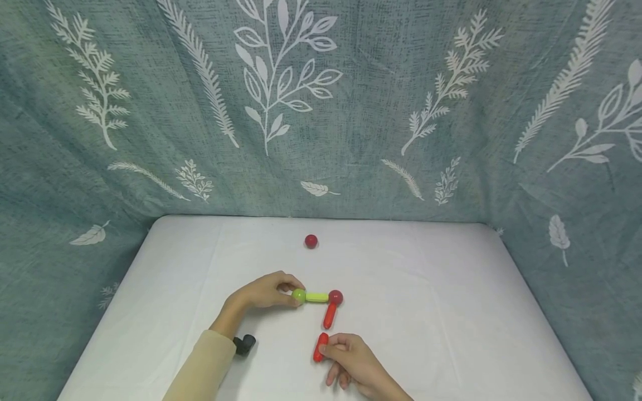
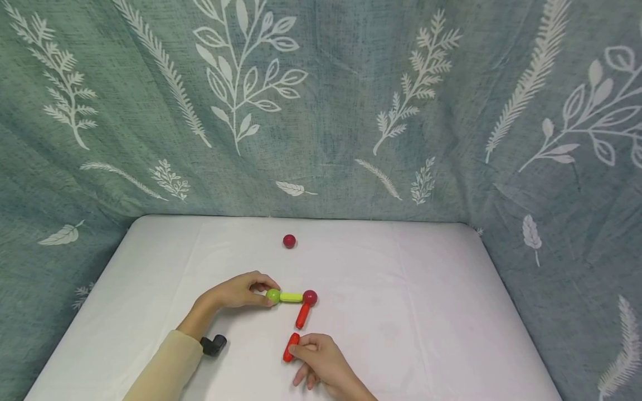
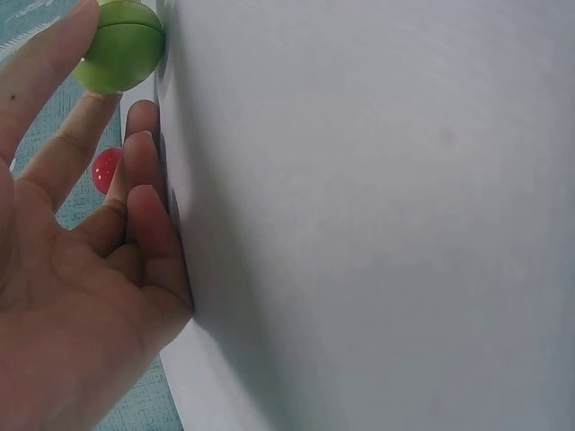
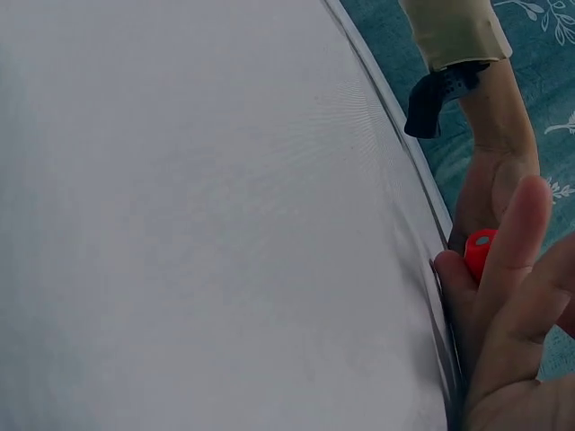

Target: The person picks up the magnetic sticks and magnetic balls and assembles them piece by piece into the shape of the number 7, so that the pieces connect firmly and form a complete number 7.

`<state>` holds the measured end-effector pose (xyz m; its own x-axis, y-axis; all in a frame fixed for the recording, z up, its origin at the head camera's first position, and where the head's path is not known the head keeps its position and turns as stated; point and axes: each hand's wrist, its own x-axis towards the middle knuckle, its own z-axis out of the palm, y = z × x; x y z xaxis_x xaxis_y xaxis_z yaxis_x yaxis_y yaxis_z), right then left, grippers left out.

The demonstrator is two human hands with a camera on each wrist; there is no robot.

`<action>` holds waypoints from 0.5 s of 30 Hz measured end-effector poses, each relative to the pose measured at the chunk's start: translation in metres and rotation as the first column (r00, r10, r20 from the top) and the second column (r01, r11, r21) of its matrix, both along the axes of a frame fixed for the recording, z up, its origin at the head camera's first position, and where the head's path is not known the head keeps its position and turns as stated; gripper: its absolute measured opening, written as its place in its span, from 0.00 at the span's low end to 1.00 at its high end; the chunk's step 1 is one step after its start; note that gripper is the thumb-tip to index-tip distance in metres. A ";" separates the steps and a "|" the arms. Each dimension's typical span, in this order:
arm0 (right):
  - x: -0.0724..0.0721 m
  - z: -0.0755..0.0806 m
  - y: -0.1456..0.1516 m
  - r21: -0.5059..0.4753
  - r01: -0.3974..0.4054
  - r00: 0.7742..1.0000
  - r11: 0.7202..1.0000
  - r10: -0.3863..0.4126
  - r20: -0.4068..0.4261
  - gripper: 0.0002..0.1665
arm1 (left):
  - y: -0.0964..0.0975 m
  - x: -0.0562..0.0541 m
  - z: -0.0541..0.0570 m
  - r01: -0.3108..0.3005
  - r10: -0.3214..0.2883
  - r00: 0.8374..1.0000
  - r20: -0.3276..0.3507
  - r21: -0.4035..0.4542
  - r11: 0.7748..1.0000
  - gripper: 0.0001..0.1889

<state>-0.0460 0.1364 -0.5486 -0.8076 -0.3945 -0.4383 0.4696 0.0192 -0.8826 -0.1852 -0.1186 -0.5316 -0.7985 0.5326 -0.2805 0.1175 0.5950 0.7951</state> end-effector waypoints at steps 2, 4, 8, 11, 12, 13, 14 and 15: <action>-0.001 0.000 0.000 0.001 0.003 1.000 1.000 -0.003 -0.002 0.17 | 0.000 0.000 0.000 0.001 -0.001 1.000 0.003 0.001 1.000 0.14; -0.003 0.000 0.000 0.003 0.012 1.000 1.000 -0.012 0.000 0.18 | 0.000 0.000 0.000 0.002 -0.002 1.000 0.002 0.003 1.000 0.14; -0.004 -0.001 -0.001 0.008 0.036 0.999 0.999 -0.036 0.012 0.18 | 0.000 0.000 -0.002 -0.002 0.002 1.000 0.003 -0.002 1.000 0.14; -0.005 0.000 -0.002 0.003 0.048 0.999 0.999 -0.048 0.021 0.16 | 0.000 0.000 -0.002 -0.003 0.003 1.000 0.001 -0.001 1.000 0.14; -0.005 0.000 -0.002 0.001 0.050 0.998 0.999 -0.050 0.023 0.16 | 0.000 0.000 -0.001 -0.003 0.003 1.000 0.000 0.002 1.000 0.14; -0.006 0.001 -0.002 -0.002 0.051 0.998 0.999 -0.051 0.026 0.15 | 0.000 0.000 -0.001 -0.001 0.001 1.000 -0.002 0.005 1.000 0.14; -0.006 0.001 -0.002 -0.003 0.051 0.998 0.999 -0.051 0.027 0.16 | 0.000 0.000 -0.001 0.000 0.000 1.000 -0.004 0.007 1.000 0.15; -0.006 0.001 -0.002 -0.005 0.050 0.998 0.999 -0.050 0.028 0.16 | 0.000 0.000 -0.001 0.000 0.000 1.000 -0.006 0.007 1.000 0.15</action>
